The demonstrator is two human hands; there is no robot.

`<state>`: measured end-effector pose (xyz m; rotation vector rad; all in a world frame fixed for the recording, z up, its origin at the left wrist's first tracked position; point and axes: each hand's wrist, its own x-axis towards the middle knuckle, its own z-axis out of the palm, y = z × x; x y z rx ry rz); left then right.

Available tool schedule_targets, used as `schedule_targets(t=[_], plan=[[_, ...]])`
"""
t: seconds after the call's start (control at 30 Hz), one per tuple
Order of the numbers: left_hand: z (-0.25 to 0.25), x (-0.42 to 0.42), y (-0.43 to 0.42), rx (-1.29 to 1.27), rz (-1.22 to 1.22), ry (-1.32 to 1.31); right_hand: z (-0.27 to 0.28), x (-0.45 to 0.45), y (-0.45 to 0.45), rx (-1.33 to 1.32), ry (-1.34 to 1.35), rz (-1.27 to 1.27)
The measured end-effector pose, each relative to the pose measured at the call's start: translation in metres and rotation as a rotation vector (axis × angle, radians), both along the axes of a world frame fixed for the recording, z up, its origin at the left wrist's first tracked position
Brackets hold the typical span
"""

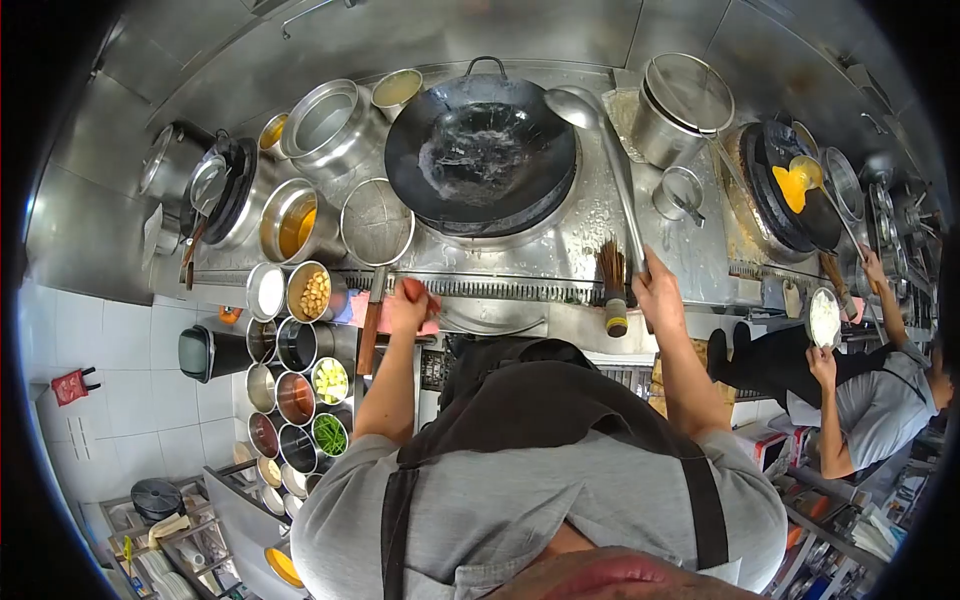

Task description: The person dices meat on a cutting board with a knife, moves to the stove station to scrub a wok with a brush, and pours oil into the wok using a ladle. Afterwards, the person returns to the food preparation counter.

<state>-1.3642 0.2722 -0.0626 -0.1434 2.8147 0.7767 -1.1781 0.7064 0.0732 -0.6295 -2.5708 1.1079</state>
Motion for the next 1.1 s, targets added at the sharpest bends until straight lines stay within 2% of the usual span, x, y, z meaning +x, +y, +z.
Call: schedule_targets(t=[0.03, 0.1, 0.13, 0.2, 0.23, 0.27, 0.3, 0.33, 0.37, 0.4, 0.43, 0.47, 0.5, 0.53, 0.57, 0.6, 0.67, 0.7, 0.73, 0.77, 0.8, 0.83, 0.87, 0.9, 0.93, 1.0, 1.03, 1.07, 1.1], plan=[[-0.015, 0.006, -0.008, -0.002, -0.002, -0.001, 0.005, -0.013, -0.002, 0.046, 0.010, 0.054], [-0.038, 0.010, -0.022, 0.037, 0.132, -0.222, 0.012, -0.044, -0.009, 0.130, 0.010, 0.127], [-0.024, 0.011, -0.020, 0.040, 0.137, -0.212, 0.010, -0.058, -0.011, 0.133, 0.021, 0.130], [0.003, 0.019, -0.013, -0.121, 0.064, -0.100, -0.006, -0.092, -0.024, 0.294, -0.044, 0.187], [0.005, 0.026, -0.016, -0.219, 0.067, 0.076, -0.017, -0.105, -0.031, 0.280, -0.077, 0.234], [0.015, 0.029, -0.013, -0.294, 0.113, 0.081, -0.010, -0.112, -0.045, 0.196, -0.121, 0.295], [0.003, 0.030, -0.019, -0.293, 0.057, 0.242, -0.033, -0.121, -0.053, 0.226, -0.041, 0.332], [0.010, 0.026, -0.022, -0.111, -0.067, 0.254, -0.050, -0.130, -0.065, 0.098, -0.089, 0.346], [0.053, 0.032, -0.007, 0.400, 0.026, -0.090, -0.064, -0.137, -0.080, -0.239, 0.002, 0.366], [0.040, 0.031, -0.002, 0.107, -0.080, 0.226, -0.118, -0.158, -0.077, -0.160, 0.071, 0.420], [0.058, 0.037, 0.008, 0.503, -0.127, 0.170, -0.039, -0.149, -0.113, -0.401, -0.101, 0.450], [0.026, 0.026, 0.017, 0.484, -0.204, 0.324, -0.065, -0.159, -0.117, -0.215, -0.002, 0.548], [0.045, 0.023, 0.032, 0.644, -0.160, 0.000, -0.069, -0.163, -0.128, -0.286, 0.011, 0.539], [0.080, 0.025, 0.044, 0.781, -0.121, -0.240, -0.034, -0.158, -0.151, -0.296, -0.040, 0.494], [0.085, 0.020, 0.054, 0.918, -0.041, -0.411, -0.055, -0.165, -0.156, -0.316, 0.110, 0.462], [0.095, 0.019, 0.059, 1.074, 0.015, -0.560, -0.034, -0.165, -0.161, -0.312, 0.126, 0.494], [0.123, 0.021, 0.063, 1.146, 0.024, -0.583, 0.015, -0.144, -0.166, -0.586, 0.003, 0.566], [0.117, 0.014, 0.066, 1.138, 0.022, -0.566, 0.013, -0.142, -0.154, -0.499, 0.063, 0.591], [0.104, 0.005, 0.071, 1.215, 0.005, -0.575, -0.007, -0.142, -0.134, -0.523, 0.071, 0.546], [0.097, -0.006, 0.072, 1.291, -0.015, -0.580, -0.016, -0.137, -0.110, -0.402, 0.060, 0.521], [0.099, -0.013, 0.071, 1.287, -0.020, -0.561, -0.082, -0.146, -0.064, -0.159, 0.129, 0.473], [0.101, -0.020, 0.071, 1.153, -0.072, -0.541, -0.079, -0.129, -0.039, 0.207, -0.035, 0.444], [0.104, -0.029, 0.072, 1.014, -0.127, -0.519, -0.080, -0.117, -0.026, 0.392, -0.095, 0.398], [0.082, -0.048, 0.075, 0.885, -0.119, -0.522, -0.080, -0.109, -0.024, 0.457, -0.124, 0.354], [0.076, -0.060, 0.070, 0.882, -0.133, -0.509, -0.082, -0.096, -0.021, 0.492, -0.148, 0.315], [0.079, -0.080, 0.059, 0.104, -0.609, -0.186, -0.082, -0.082, -0.029, 0.502, -0.145, 0.253], [0.087, -0.080, 0.059, -0.072, -0.441, -0.088, -0.082, -0.079, -0.035, 0.496, -0.127, 0.230], [0.098, -0.072, 0.058, -0.056, -0.438, -0.079, -0.082, -0.075, -0.041, 0.485, -0.101, 0.205], [0.118, -0.065, 0.052, -0.179, -0.474, -0.010, -0.083, -0.070, -0.046, 0.476, -0.073, 0.184]])
